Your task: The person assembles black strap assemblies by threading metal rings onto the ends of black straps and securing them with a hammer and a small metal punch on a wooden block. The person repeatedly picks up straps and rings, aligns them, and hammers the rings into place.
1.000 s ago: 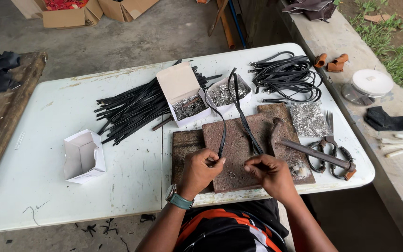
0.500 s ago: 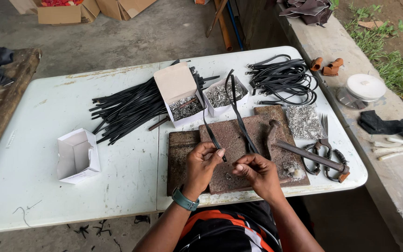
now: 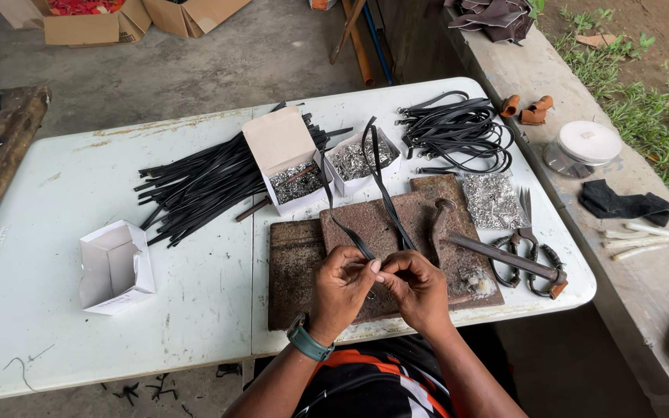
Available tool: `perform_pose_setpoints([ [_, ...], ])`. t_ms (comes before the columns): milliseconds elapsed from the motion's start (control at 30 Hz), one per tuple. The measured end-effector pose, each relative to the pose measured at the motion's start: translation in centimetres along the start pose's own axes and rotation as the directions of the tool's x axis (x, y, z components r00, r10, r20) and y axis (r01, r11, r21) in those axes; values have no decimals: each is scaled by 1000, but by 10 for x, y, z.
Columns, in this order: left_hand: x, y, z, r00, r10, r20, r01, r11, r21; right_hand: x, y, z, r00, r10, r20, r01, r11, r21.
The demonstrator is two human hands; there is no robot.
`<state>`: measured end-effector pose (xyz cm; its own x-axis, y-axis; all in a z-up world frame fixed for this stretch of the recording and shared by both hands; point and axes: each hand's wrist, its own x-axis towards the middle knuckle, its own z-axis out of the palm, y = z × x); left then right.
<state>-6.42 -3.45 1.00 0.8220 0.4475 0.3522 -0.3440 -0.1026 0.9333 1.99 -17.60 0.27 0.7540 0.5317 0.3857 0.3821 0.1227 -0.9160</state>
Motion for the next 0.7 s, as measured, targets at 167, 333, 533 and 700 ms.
perform_pose_setpoints([
  [167,-1,-2,-10,995,41,90,-41,999,1,-1,6,1,988,154,31,-157,958,238],
  [333,5,-3,-14,998,1,60,-5,998,58,2,3,-2,963,215,164,-245,951,191],
  [533,6,-1,-16,1000,5,3,-5,991,135,4,4,-7,925,297,237,-358,889,285],
  [700,-5,-5,-14,999,15,36,-19,990,138,-1,21,0,947,267,179,-312,896,315],
])
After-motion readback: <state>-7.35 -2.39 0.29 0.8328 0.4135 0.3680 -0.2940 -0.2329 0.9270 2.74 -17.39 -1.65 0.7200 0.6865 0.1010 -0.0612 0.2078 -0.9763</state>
